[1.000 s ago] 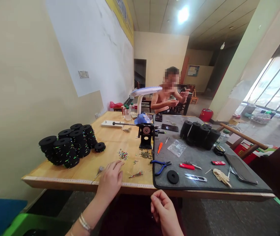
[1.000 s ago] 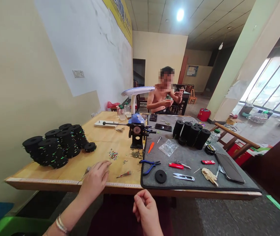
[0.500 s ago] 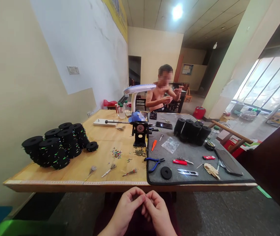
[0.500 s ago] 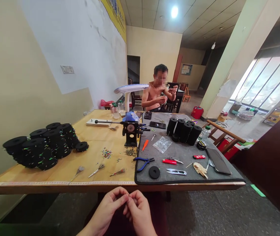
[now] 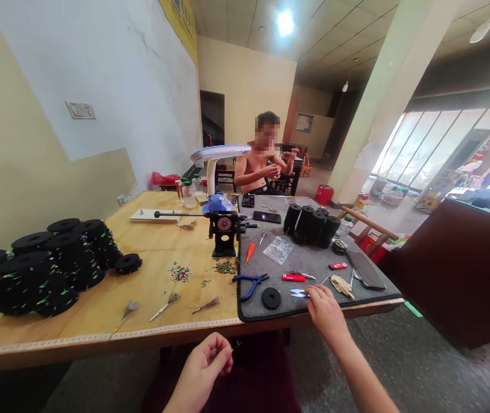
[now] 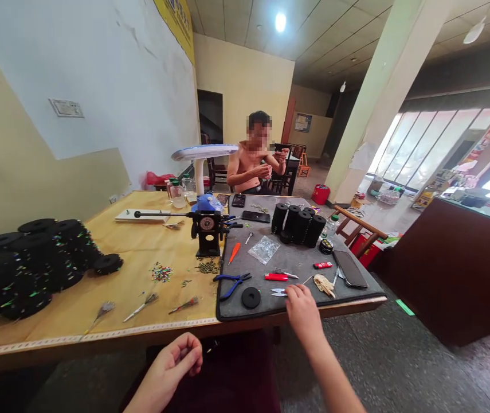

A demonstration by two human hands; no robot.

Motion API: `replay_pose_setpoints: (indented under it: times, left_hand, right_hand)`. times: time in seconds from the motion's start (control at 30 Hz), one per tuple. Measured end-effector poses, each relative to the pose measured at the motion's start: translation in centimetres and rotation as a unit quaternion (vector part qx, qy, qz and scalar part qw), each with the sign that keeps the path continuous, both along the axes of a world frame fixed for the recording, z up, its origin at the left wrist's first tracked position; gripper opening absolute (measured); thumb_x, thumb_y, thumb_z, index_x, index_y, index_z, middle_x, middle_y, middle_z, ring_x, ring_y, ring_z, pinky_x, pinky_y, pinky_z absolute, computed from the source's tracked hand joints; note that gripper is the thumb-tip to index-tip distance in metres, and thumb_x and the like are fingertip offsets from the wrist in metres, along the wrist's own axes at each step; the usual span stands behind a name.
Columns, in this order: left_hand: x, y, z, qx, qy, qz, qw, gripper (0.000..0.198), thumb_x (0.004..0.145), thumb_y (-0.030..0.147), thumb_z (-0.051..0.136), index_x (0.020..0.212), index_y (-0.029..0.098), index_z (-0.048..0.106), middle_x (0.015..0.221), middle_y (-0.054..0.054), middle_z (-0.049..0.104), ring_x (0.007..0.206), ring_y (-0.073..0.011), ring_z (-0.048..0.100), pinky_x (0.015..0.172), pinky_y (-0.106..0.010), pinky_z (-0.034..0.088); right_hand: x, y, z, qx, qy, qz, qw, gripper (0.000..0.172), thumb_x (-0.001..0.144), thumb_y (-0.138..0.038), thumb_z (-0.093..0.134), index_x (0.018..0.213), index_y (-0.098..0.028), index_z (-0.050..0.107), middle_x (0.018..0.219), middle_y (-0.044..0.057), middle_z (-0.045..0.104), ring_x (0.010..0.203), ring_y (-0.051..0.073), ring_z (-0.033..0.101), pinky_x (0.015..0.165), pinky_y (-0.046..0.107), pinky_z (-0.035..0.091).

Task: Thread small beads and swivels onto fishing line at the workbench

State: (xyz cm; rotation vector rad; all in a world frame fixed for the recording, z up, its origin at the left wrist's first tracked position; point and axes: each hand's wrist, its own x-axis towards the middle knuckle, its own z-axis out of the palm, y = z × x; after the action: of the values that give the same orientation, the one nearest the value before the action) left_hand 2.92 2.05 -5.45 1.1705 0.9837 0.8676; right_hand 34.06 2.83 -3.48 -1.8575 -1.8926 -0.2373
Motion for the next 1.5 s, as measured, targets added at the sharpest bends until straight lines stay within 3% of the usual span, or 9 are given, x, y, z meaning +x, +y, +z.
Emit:
replay_pose_setpoints:
  times: [0.13,0.27,0.37,0.43,0.57,0.73,1.3,1.4,1.5]
  left_hand:
    - [0.0,-0.2,0.0,0.005,0.041,0.0,0.999,0.03,0.072,0.044,0.063,0.064,0.017,0.052,0.057,0.002,0.056,0.055,-0.0122,0.049,0.053,-0.024,0.039]
    - [-0.2,-0.5,0.2,0.025,0.097,-0.001,0.995,0.023,0.076,0.037,0.058,0.066,0.017,0.052,0.057,0.001,0.055,0.052,-0.0117,0.046,0.052,-0.023,0.036]
    - [-0.3,-0.7,0.1,0.03,0.118,-0.007,0.993,0.02,0.077,0.035,0.055,0.067,0.017,0.052,0.056,0.001,0.055,0.053,-0.0124,0.046,0.052,-0.024,0.035]
    - [-0.3,-0.8,0.0,0.03,0.119,-0.014,0.992,0.019,0.078,0.033,0.054,0.068,0.017,0.052,0.057,0.001,0.054,0.054,-0.0129,0.047,0.053,-0.024,0.036]
    - [-0.1,-1.0,-0.3,0.044,0.123,-0.029,0.991,0.017,0.079,0.031,0.054,0.068,0.017,0.052,0.058,0.002,0.054,0.056,-0.0131,0.047,0.056,-0.025,0.037]
    - [0.0,-1.0,-0.1,0.053,0.141,-0.032,0.988,0.016,0.078,0.028,0.054,0.067,0.017,0.052,0.058,0.002,0.055,0.058,-0.0141,0.049,0.058,-0.025,0.037]
    - [-0.3,-1.0,-0.4,0.049,0.124,-0.051,0.99,0.007,0.078,0.022,0.054,0.075,0.016,0.056,0.06,0.002,0.056,0.06,-0.0135,0.05,0.059,-0.025,0.038]
    - [-0.3,-1.0,-0.9,0.021,0.085,-0.052,0.995,0.013,0.078,0.023,0.055,0.088,0.015,0.057,0.06,0.003,0.055,0.059,-0.0132,0.051,0.058,-0.025,0.039]
    - [-0.3,-1.0,-0.9,-0.009,0.049,-0.048,0.998,0.019,0.077,0.028,0.058,0.091,0.015,0.057,0.06,0.003,0.055,0.059,-0.0125,0.05,0.057,-0.024,0.038]
  right_hand:
    - [2.6,2.2,-0.8,-0.031,-0.056,0.042,0.997,0.017,0.077,-0.008,0.048,0.077,-0.02,0.06,0.086,0.008,0.068,0.083,0.023,0.06,0.076,0.031,0.044]
    - [2.3,1.9,-1.4,-0.007,-0.025,0.025,0.999,0.01,0.081,-0.015,0.044,0.077,-0.019,0.052,0.075,0.007,0.065,0.072,0.022,0.061,0.067,0.029,0.044]
    - [-0.5,-0.4,-2.0,0.019,0.113,-0.003,0.993,0.01,0.086,-0.026,0.041,0.079,-0.021,0.047,0.064,0.0,0.058,0.054,0.016,0.056,0.054,0.024,0.041]
    - [-3.6,-2.3,-2.3,0.0,0.185,0.042,0.982,0.009,0.085,-0.028,0.041,0.08,-0.022,0.045,0.062,-0.001,0.056,0.055,0.015,0.055,0.054,0.023,0.041]
    - [-9.8,-4.9,-2.3,-0.136,0.23,0.161,0.95,0.011,0.086,-0.031,0.048,0.086,-0.021,0.052,0.067,-0.002,0.059,0.059,0.014,0.055,0.056,0.021,0.037]
    - [-12.7,-4.7,-1.8,-0.186,0.22,0.18,0.941,0.023,0.089,-0.037,0.047,0.077,-0.02,0.056,0.065,-0.002,0.06,0.058,0.013,0.053,0.055,0.021,0.032]
    - [-13.5,-3.8,-1.7,-0.193,0.215,0.17,0.942,0.031,0.088,-0.035,0.05,0.063,-0.019,0.056,0.056,-0.004,0.057,0.051,0.011,0.049,0.05,0.02,0.027]
    - [-12.0,-3.6,-1.4,-0.162,0.218,0.15,0.951,0.028,0.089,-0.039,0.047,0.073,-0.019,0.06,0.062,-0.002,0.062,0.056,0.012,0.055,0.053,0.02,0.033]
    - [-8.8,-2.6,-0.9,-0.098,0.192,0.084,0.973,0.031,0.09,-0.044,0.044,0.085,-0.019,0.062,0.068,0.001,0.066,0.06,0.015,0.058,0.056,0.021,0.036]
